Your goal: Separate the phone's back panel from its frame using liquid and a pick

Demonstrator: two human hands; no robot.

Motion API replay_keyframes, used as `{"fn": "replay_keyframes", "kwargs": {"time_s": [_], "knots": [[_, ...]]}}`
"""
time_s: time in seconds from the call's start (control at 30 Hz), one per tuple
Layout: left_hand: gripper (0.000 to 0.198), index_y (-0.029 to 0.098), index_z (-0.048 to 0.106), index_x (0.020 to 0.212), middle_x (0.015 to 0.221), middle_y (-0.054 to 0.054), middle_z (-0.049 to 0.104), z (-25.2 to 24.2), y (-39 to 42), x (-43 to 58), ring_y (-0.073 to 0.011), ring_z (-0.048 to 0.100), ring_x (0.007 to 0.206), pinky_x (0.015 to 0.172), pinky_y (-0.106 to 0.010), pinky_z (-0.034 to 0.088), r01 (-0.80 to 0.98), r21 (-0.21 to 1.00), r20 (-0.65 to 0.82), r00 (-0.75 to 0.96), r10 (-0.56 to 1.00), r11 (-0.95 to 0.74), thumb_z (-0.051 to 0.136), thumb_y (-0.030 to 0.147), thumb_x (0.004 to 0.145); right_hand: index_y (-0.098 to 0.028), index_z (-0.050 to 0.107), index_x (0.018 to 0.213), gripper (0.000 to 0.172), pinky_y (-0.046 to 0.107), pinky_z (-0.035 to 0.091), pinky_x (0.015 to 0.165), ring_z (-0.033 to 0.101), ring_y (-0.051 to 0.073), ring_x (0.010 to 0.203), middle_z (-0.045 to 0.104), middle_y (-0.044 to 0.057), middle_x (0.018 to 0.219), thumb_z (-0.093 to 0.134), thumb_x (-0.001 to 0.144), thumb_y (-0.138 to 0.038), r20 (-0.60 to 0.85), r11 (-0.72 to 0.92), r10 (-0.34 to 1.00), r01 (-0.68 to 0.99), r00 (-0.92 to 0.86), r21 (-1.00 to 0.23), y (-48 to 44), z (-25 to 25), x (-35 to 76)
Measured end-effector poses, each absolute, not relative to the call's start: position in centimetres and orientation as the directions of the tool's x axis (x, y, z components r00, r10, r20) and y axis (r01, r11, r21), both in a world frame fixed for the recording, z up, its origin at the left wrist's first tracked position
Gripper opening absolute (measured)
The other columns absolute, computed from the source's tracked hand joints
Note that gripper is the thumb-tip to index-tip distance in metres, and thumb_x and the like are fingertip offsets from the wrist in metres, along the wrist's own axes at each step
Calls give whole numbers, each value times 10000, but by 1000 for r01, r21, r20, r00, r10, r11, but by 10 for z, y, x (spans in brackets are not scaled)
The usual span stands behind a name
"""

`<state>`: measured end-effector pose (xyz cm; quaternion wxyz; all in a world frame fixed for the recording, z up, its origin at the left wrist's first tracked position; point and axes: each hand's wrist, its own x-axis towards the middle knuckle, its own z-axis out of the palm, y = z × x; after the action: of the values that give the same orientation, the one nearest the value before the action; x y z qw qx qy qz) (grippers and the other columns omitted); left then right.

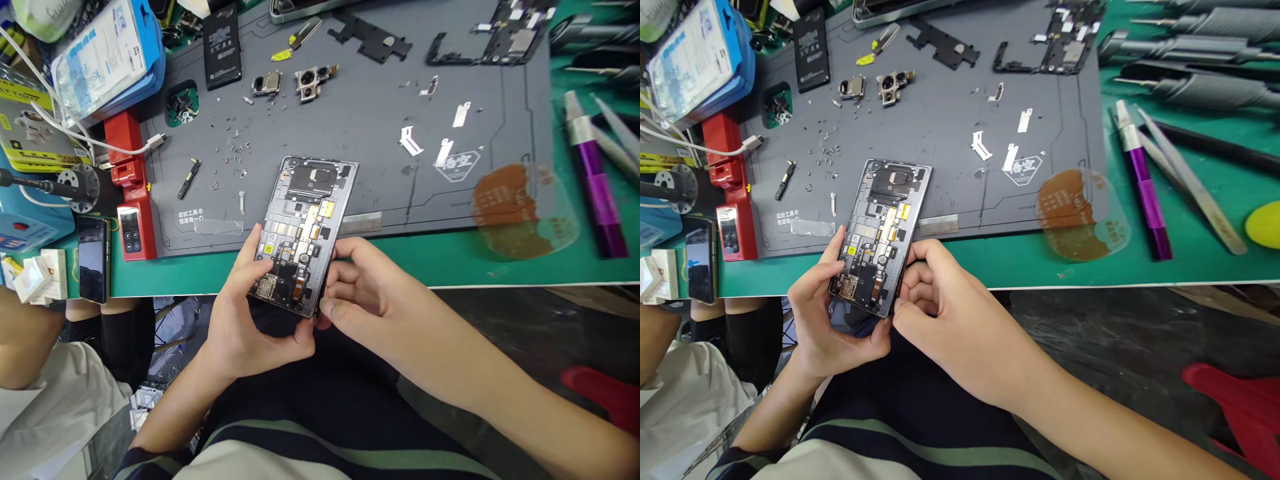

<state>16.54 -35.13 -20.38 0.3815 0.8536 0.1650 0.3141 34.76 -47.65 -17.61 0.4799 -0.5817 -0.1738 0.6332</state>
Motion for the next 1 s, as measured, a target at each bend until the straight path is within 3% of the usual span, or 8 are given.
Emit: {"fn": "replay_keyframes", "kwargs": {"time_s": [0.17, 0.73, 1.0], "knots": [[1144, 232, 413, 1697, 1783, -273, 548, -204, -351, 165, -446, 534, 1717, 1266, -640, 637, 50, 751, 404, 754, 518, -659, 1022, 178, 730, -270, 591, 1359, 405, 278, 640, 757, 723, 179, 872, 757, 30, 1087, 717, 982, -347, -574, -479, 809, -422, 128, -770, -474, -176, 349], [1147, 182, 430, 1692, 1774, -302, 547, -204, -351, 165, -441, 521, 1726, 1300, -634, 614, 36, 751, 415, 752, 513, -659, 1025, 156, 711, -279, 576, 1341, 401, 272, 635, 773, 728, 173, 884, 746, 12, 1079, 722, 972, -344, -574, -477, 810, -433, 121, -765, -473, -175, 350], [1231, 263, 382, 1719, 1766, -272, 549, -205, -348, 163, -491, 543, 1698, 1256, -665, 643, 44, 722, 418, 768, 486, -691, 1071, 203, 700, -271, 567, 1304, 443, 303, 658, 806, 765, 210, 957, 755, 31, 1092, 788, 941, -399, -598, -506, 795, -437, 99, -744, -473, -173, 352]]}}
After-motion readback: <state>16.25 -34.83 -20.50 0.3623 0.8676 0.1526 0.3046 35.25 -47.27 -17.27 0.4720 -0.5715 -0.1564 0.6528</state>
